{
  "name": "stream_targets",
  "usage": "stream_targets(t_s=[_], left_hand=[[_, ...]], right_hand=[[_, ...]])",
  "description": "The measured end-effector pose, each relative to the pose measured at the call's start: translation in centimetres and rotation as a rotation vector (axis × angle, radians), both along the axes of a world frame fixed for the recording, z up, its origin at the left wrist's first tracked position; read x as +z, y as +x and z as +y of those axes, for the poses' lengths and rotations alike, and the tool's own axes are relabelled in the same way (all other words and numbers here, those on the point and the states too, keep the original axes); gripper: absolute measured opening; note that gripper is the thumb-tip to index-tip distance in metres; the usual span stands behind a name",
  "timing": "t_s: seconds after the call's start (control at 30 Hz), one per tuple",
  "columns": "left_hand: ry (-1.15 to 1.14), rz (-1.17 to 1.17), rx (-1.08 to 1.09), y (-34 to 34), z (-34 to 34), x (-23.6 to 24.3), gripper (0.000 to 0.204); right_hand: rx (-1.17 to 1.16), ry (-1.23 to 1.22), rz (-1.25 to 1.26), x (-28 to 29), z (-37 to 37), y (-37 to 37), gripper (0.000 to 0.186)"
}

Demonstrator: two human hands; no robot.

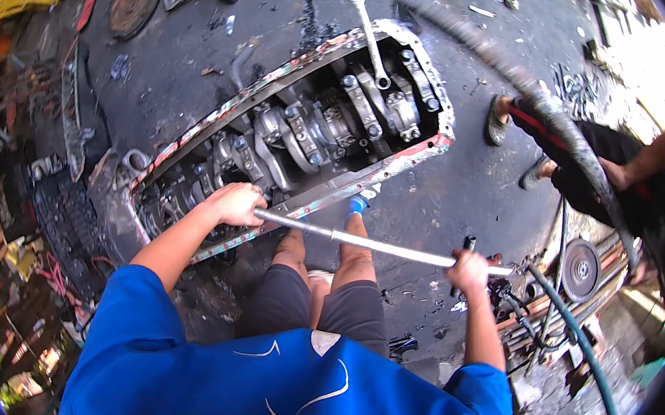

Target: Assembling or inspecting components of a large internal combustion engine block in an outdoor mechanic area.

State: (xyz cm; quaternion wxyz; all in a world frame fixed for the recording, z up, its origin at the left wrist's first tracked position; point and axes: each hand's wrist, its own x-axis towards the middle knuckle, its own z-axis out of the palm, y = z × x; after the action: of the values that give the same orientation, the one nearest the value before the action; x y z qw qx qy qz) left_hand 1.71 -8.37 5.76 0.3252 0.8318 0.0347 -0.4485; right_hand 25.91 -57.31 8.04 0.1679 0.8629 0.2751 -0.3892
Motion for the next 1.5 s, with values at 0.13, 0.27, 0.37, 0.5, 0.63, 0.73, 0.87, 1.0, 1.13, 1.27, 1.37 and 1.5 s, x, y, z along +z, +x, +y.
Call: stream_targets(t_s=[0.13,0.27,0.37,0.5,0.63,0.73,0.87,1.0,1.13,1.27,1.37,1.5], left_hand=[[-0.06,-0.037,0.11,-2.9,-0.1,0.5,0.029],[-0.045,-0.172,0.046,-7.1,-0.5,4.6,0.023],[-0.002,0.006,-0.097,-8.8,-0.2,5.9,0.021],[0.02,0.01,-0.2,-12.6,2.7,4.3,0.021],[0.029,0.128,-0.358,-12.5,4.9,2.0,0.021],[-0.056,0.027,-0.447,-13.3,5.5,0.4,0.024],[-0.122,-0.041,-0.514,-13.6,5.8,-0.1,0.022],[-0.149,0.008,-0.537,-14.0,6.1,-1.1,0.022],[-0.099,-0.046,-0.409,-14.3,5.9,-1.1,0.025],[-0.061,0.009,-0.318,-14.0,5.6,-0.7,0.031],[-0.047,-0.014,-0.348,-13.1,5.6,-0.2,0.029],[-0.045,-0.038,-0.329,-13.3,5.3,-0.4,0.027]], right_hand=[[0.071,0.0,0.058,3.1,4.4,3.6,0.019],[-0.001,-0.101,0.153,4.8,-0.8,-4.6,0.018],[-0.137,-0.193,0.314,4.3,-1.7,-12.6,0.024],[-0.271,-0.118,0.431,2.2,-0.9,-21.0,0.026],[-0.379,-0.101,0.459,0.8,0.3,-27.5,0.027],[-0.464,-0.111,0.437,0.5,-0.3,-32.5,0.029],[-0.494,-0.143,0.411,2.0,-1.7,-37.6,0.03],[-0.563,-0.098,0.347,2.6,-1.9,-39.1,0.03],[-0.417,-0.126,0.45,1.4,-1.1,-32.0,0.041],[-0.408,-0.186,0.509,2.1,0.6,-30.7,0.044],[-0.234,-0.222,0.571,1.1,-1.4,-31.0,0.049],[-0.244,-0.291,0.57,-0.1,-3.5,-30.2,0.049]])
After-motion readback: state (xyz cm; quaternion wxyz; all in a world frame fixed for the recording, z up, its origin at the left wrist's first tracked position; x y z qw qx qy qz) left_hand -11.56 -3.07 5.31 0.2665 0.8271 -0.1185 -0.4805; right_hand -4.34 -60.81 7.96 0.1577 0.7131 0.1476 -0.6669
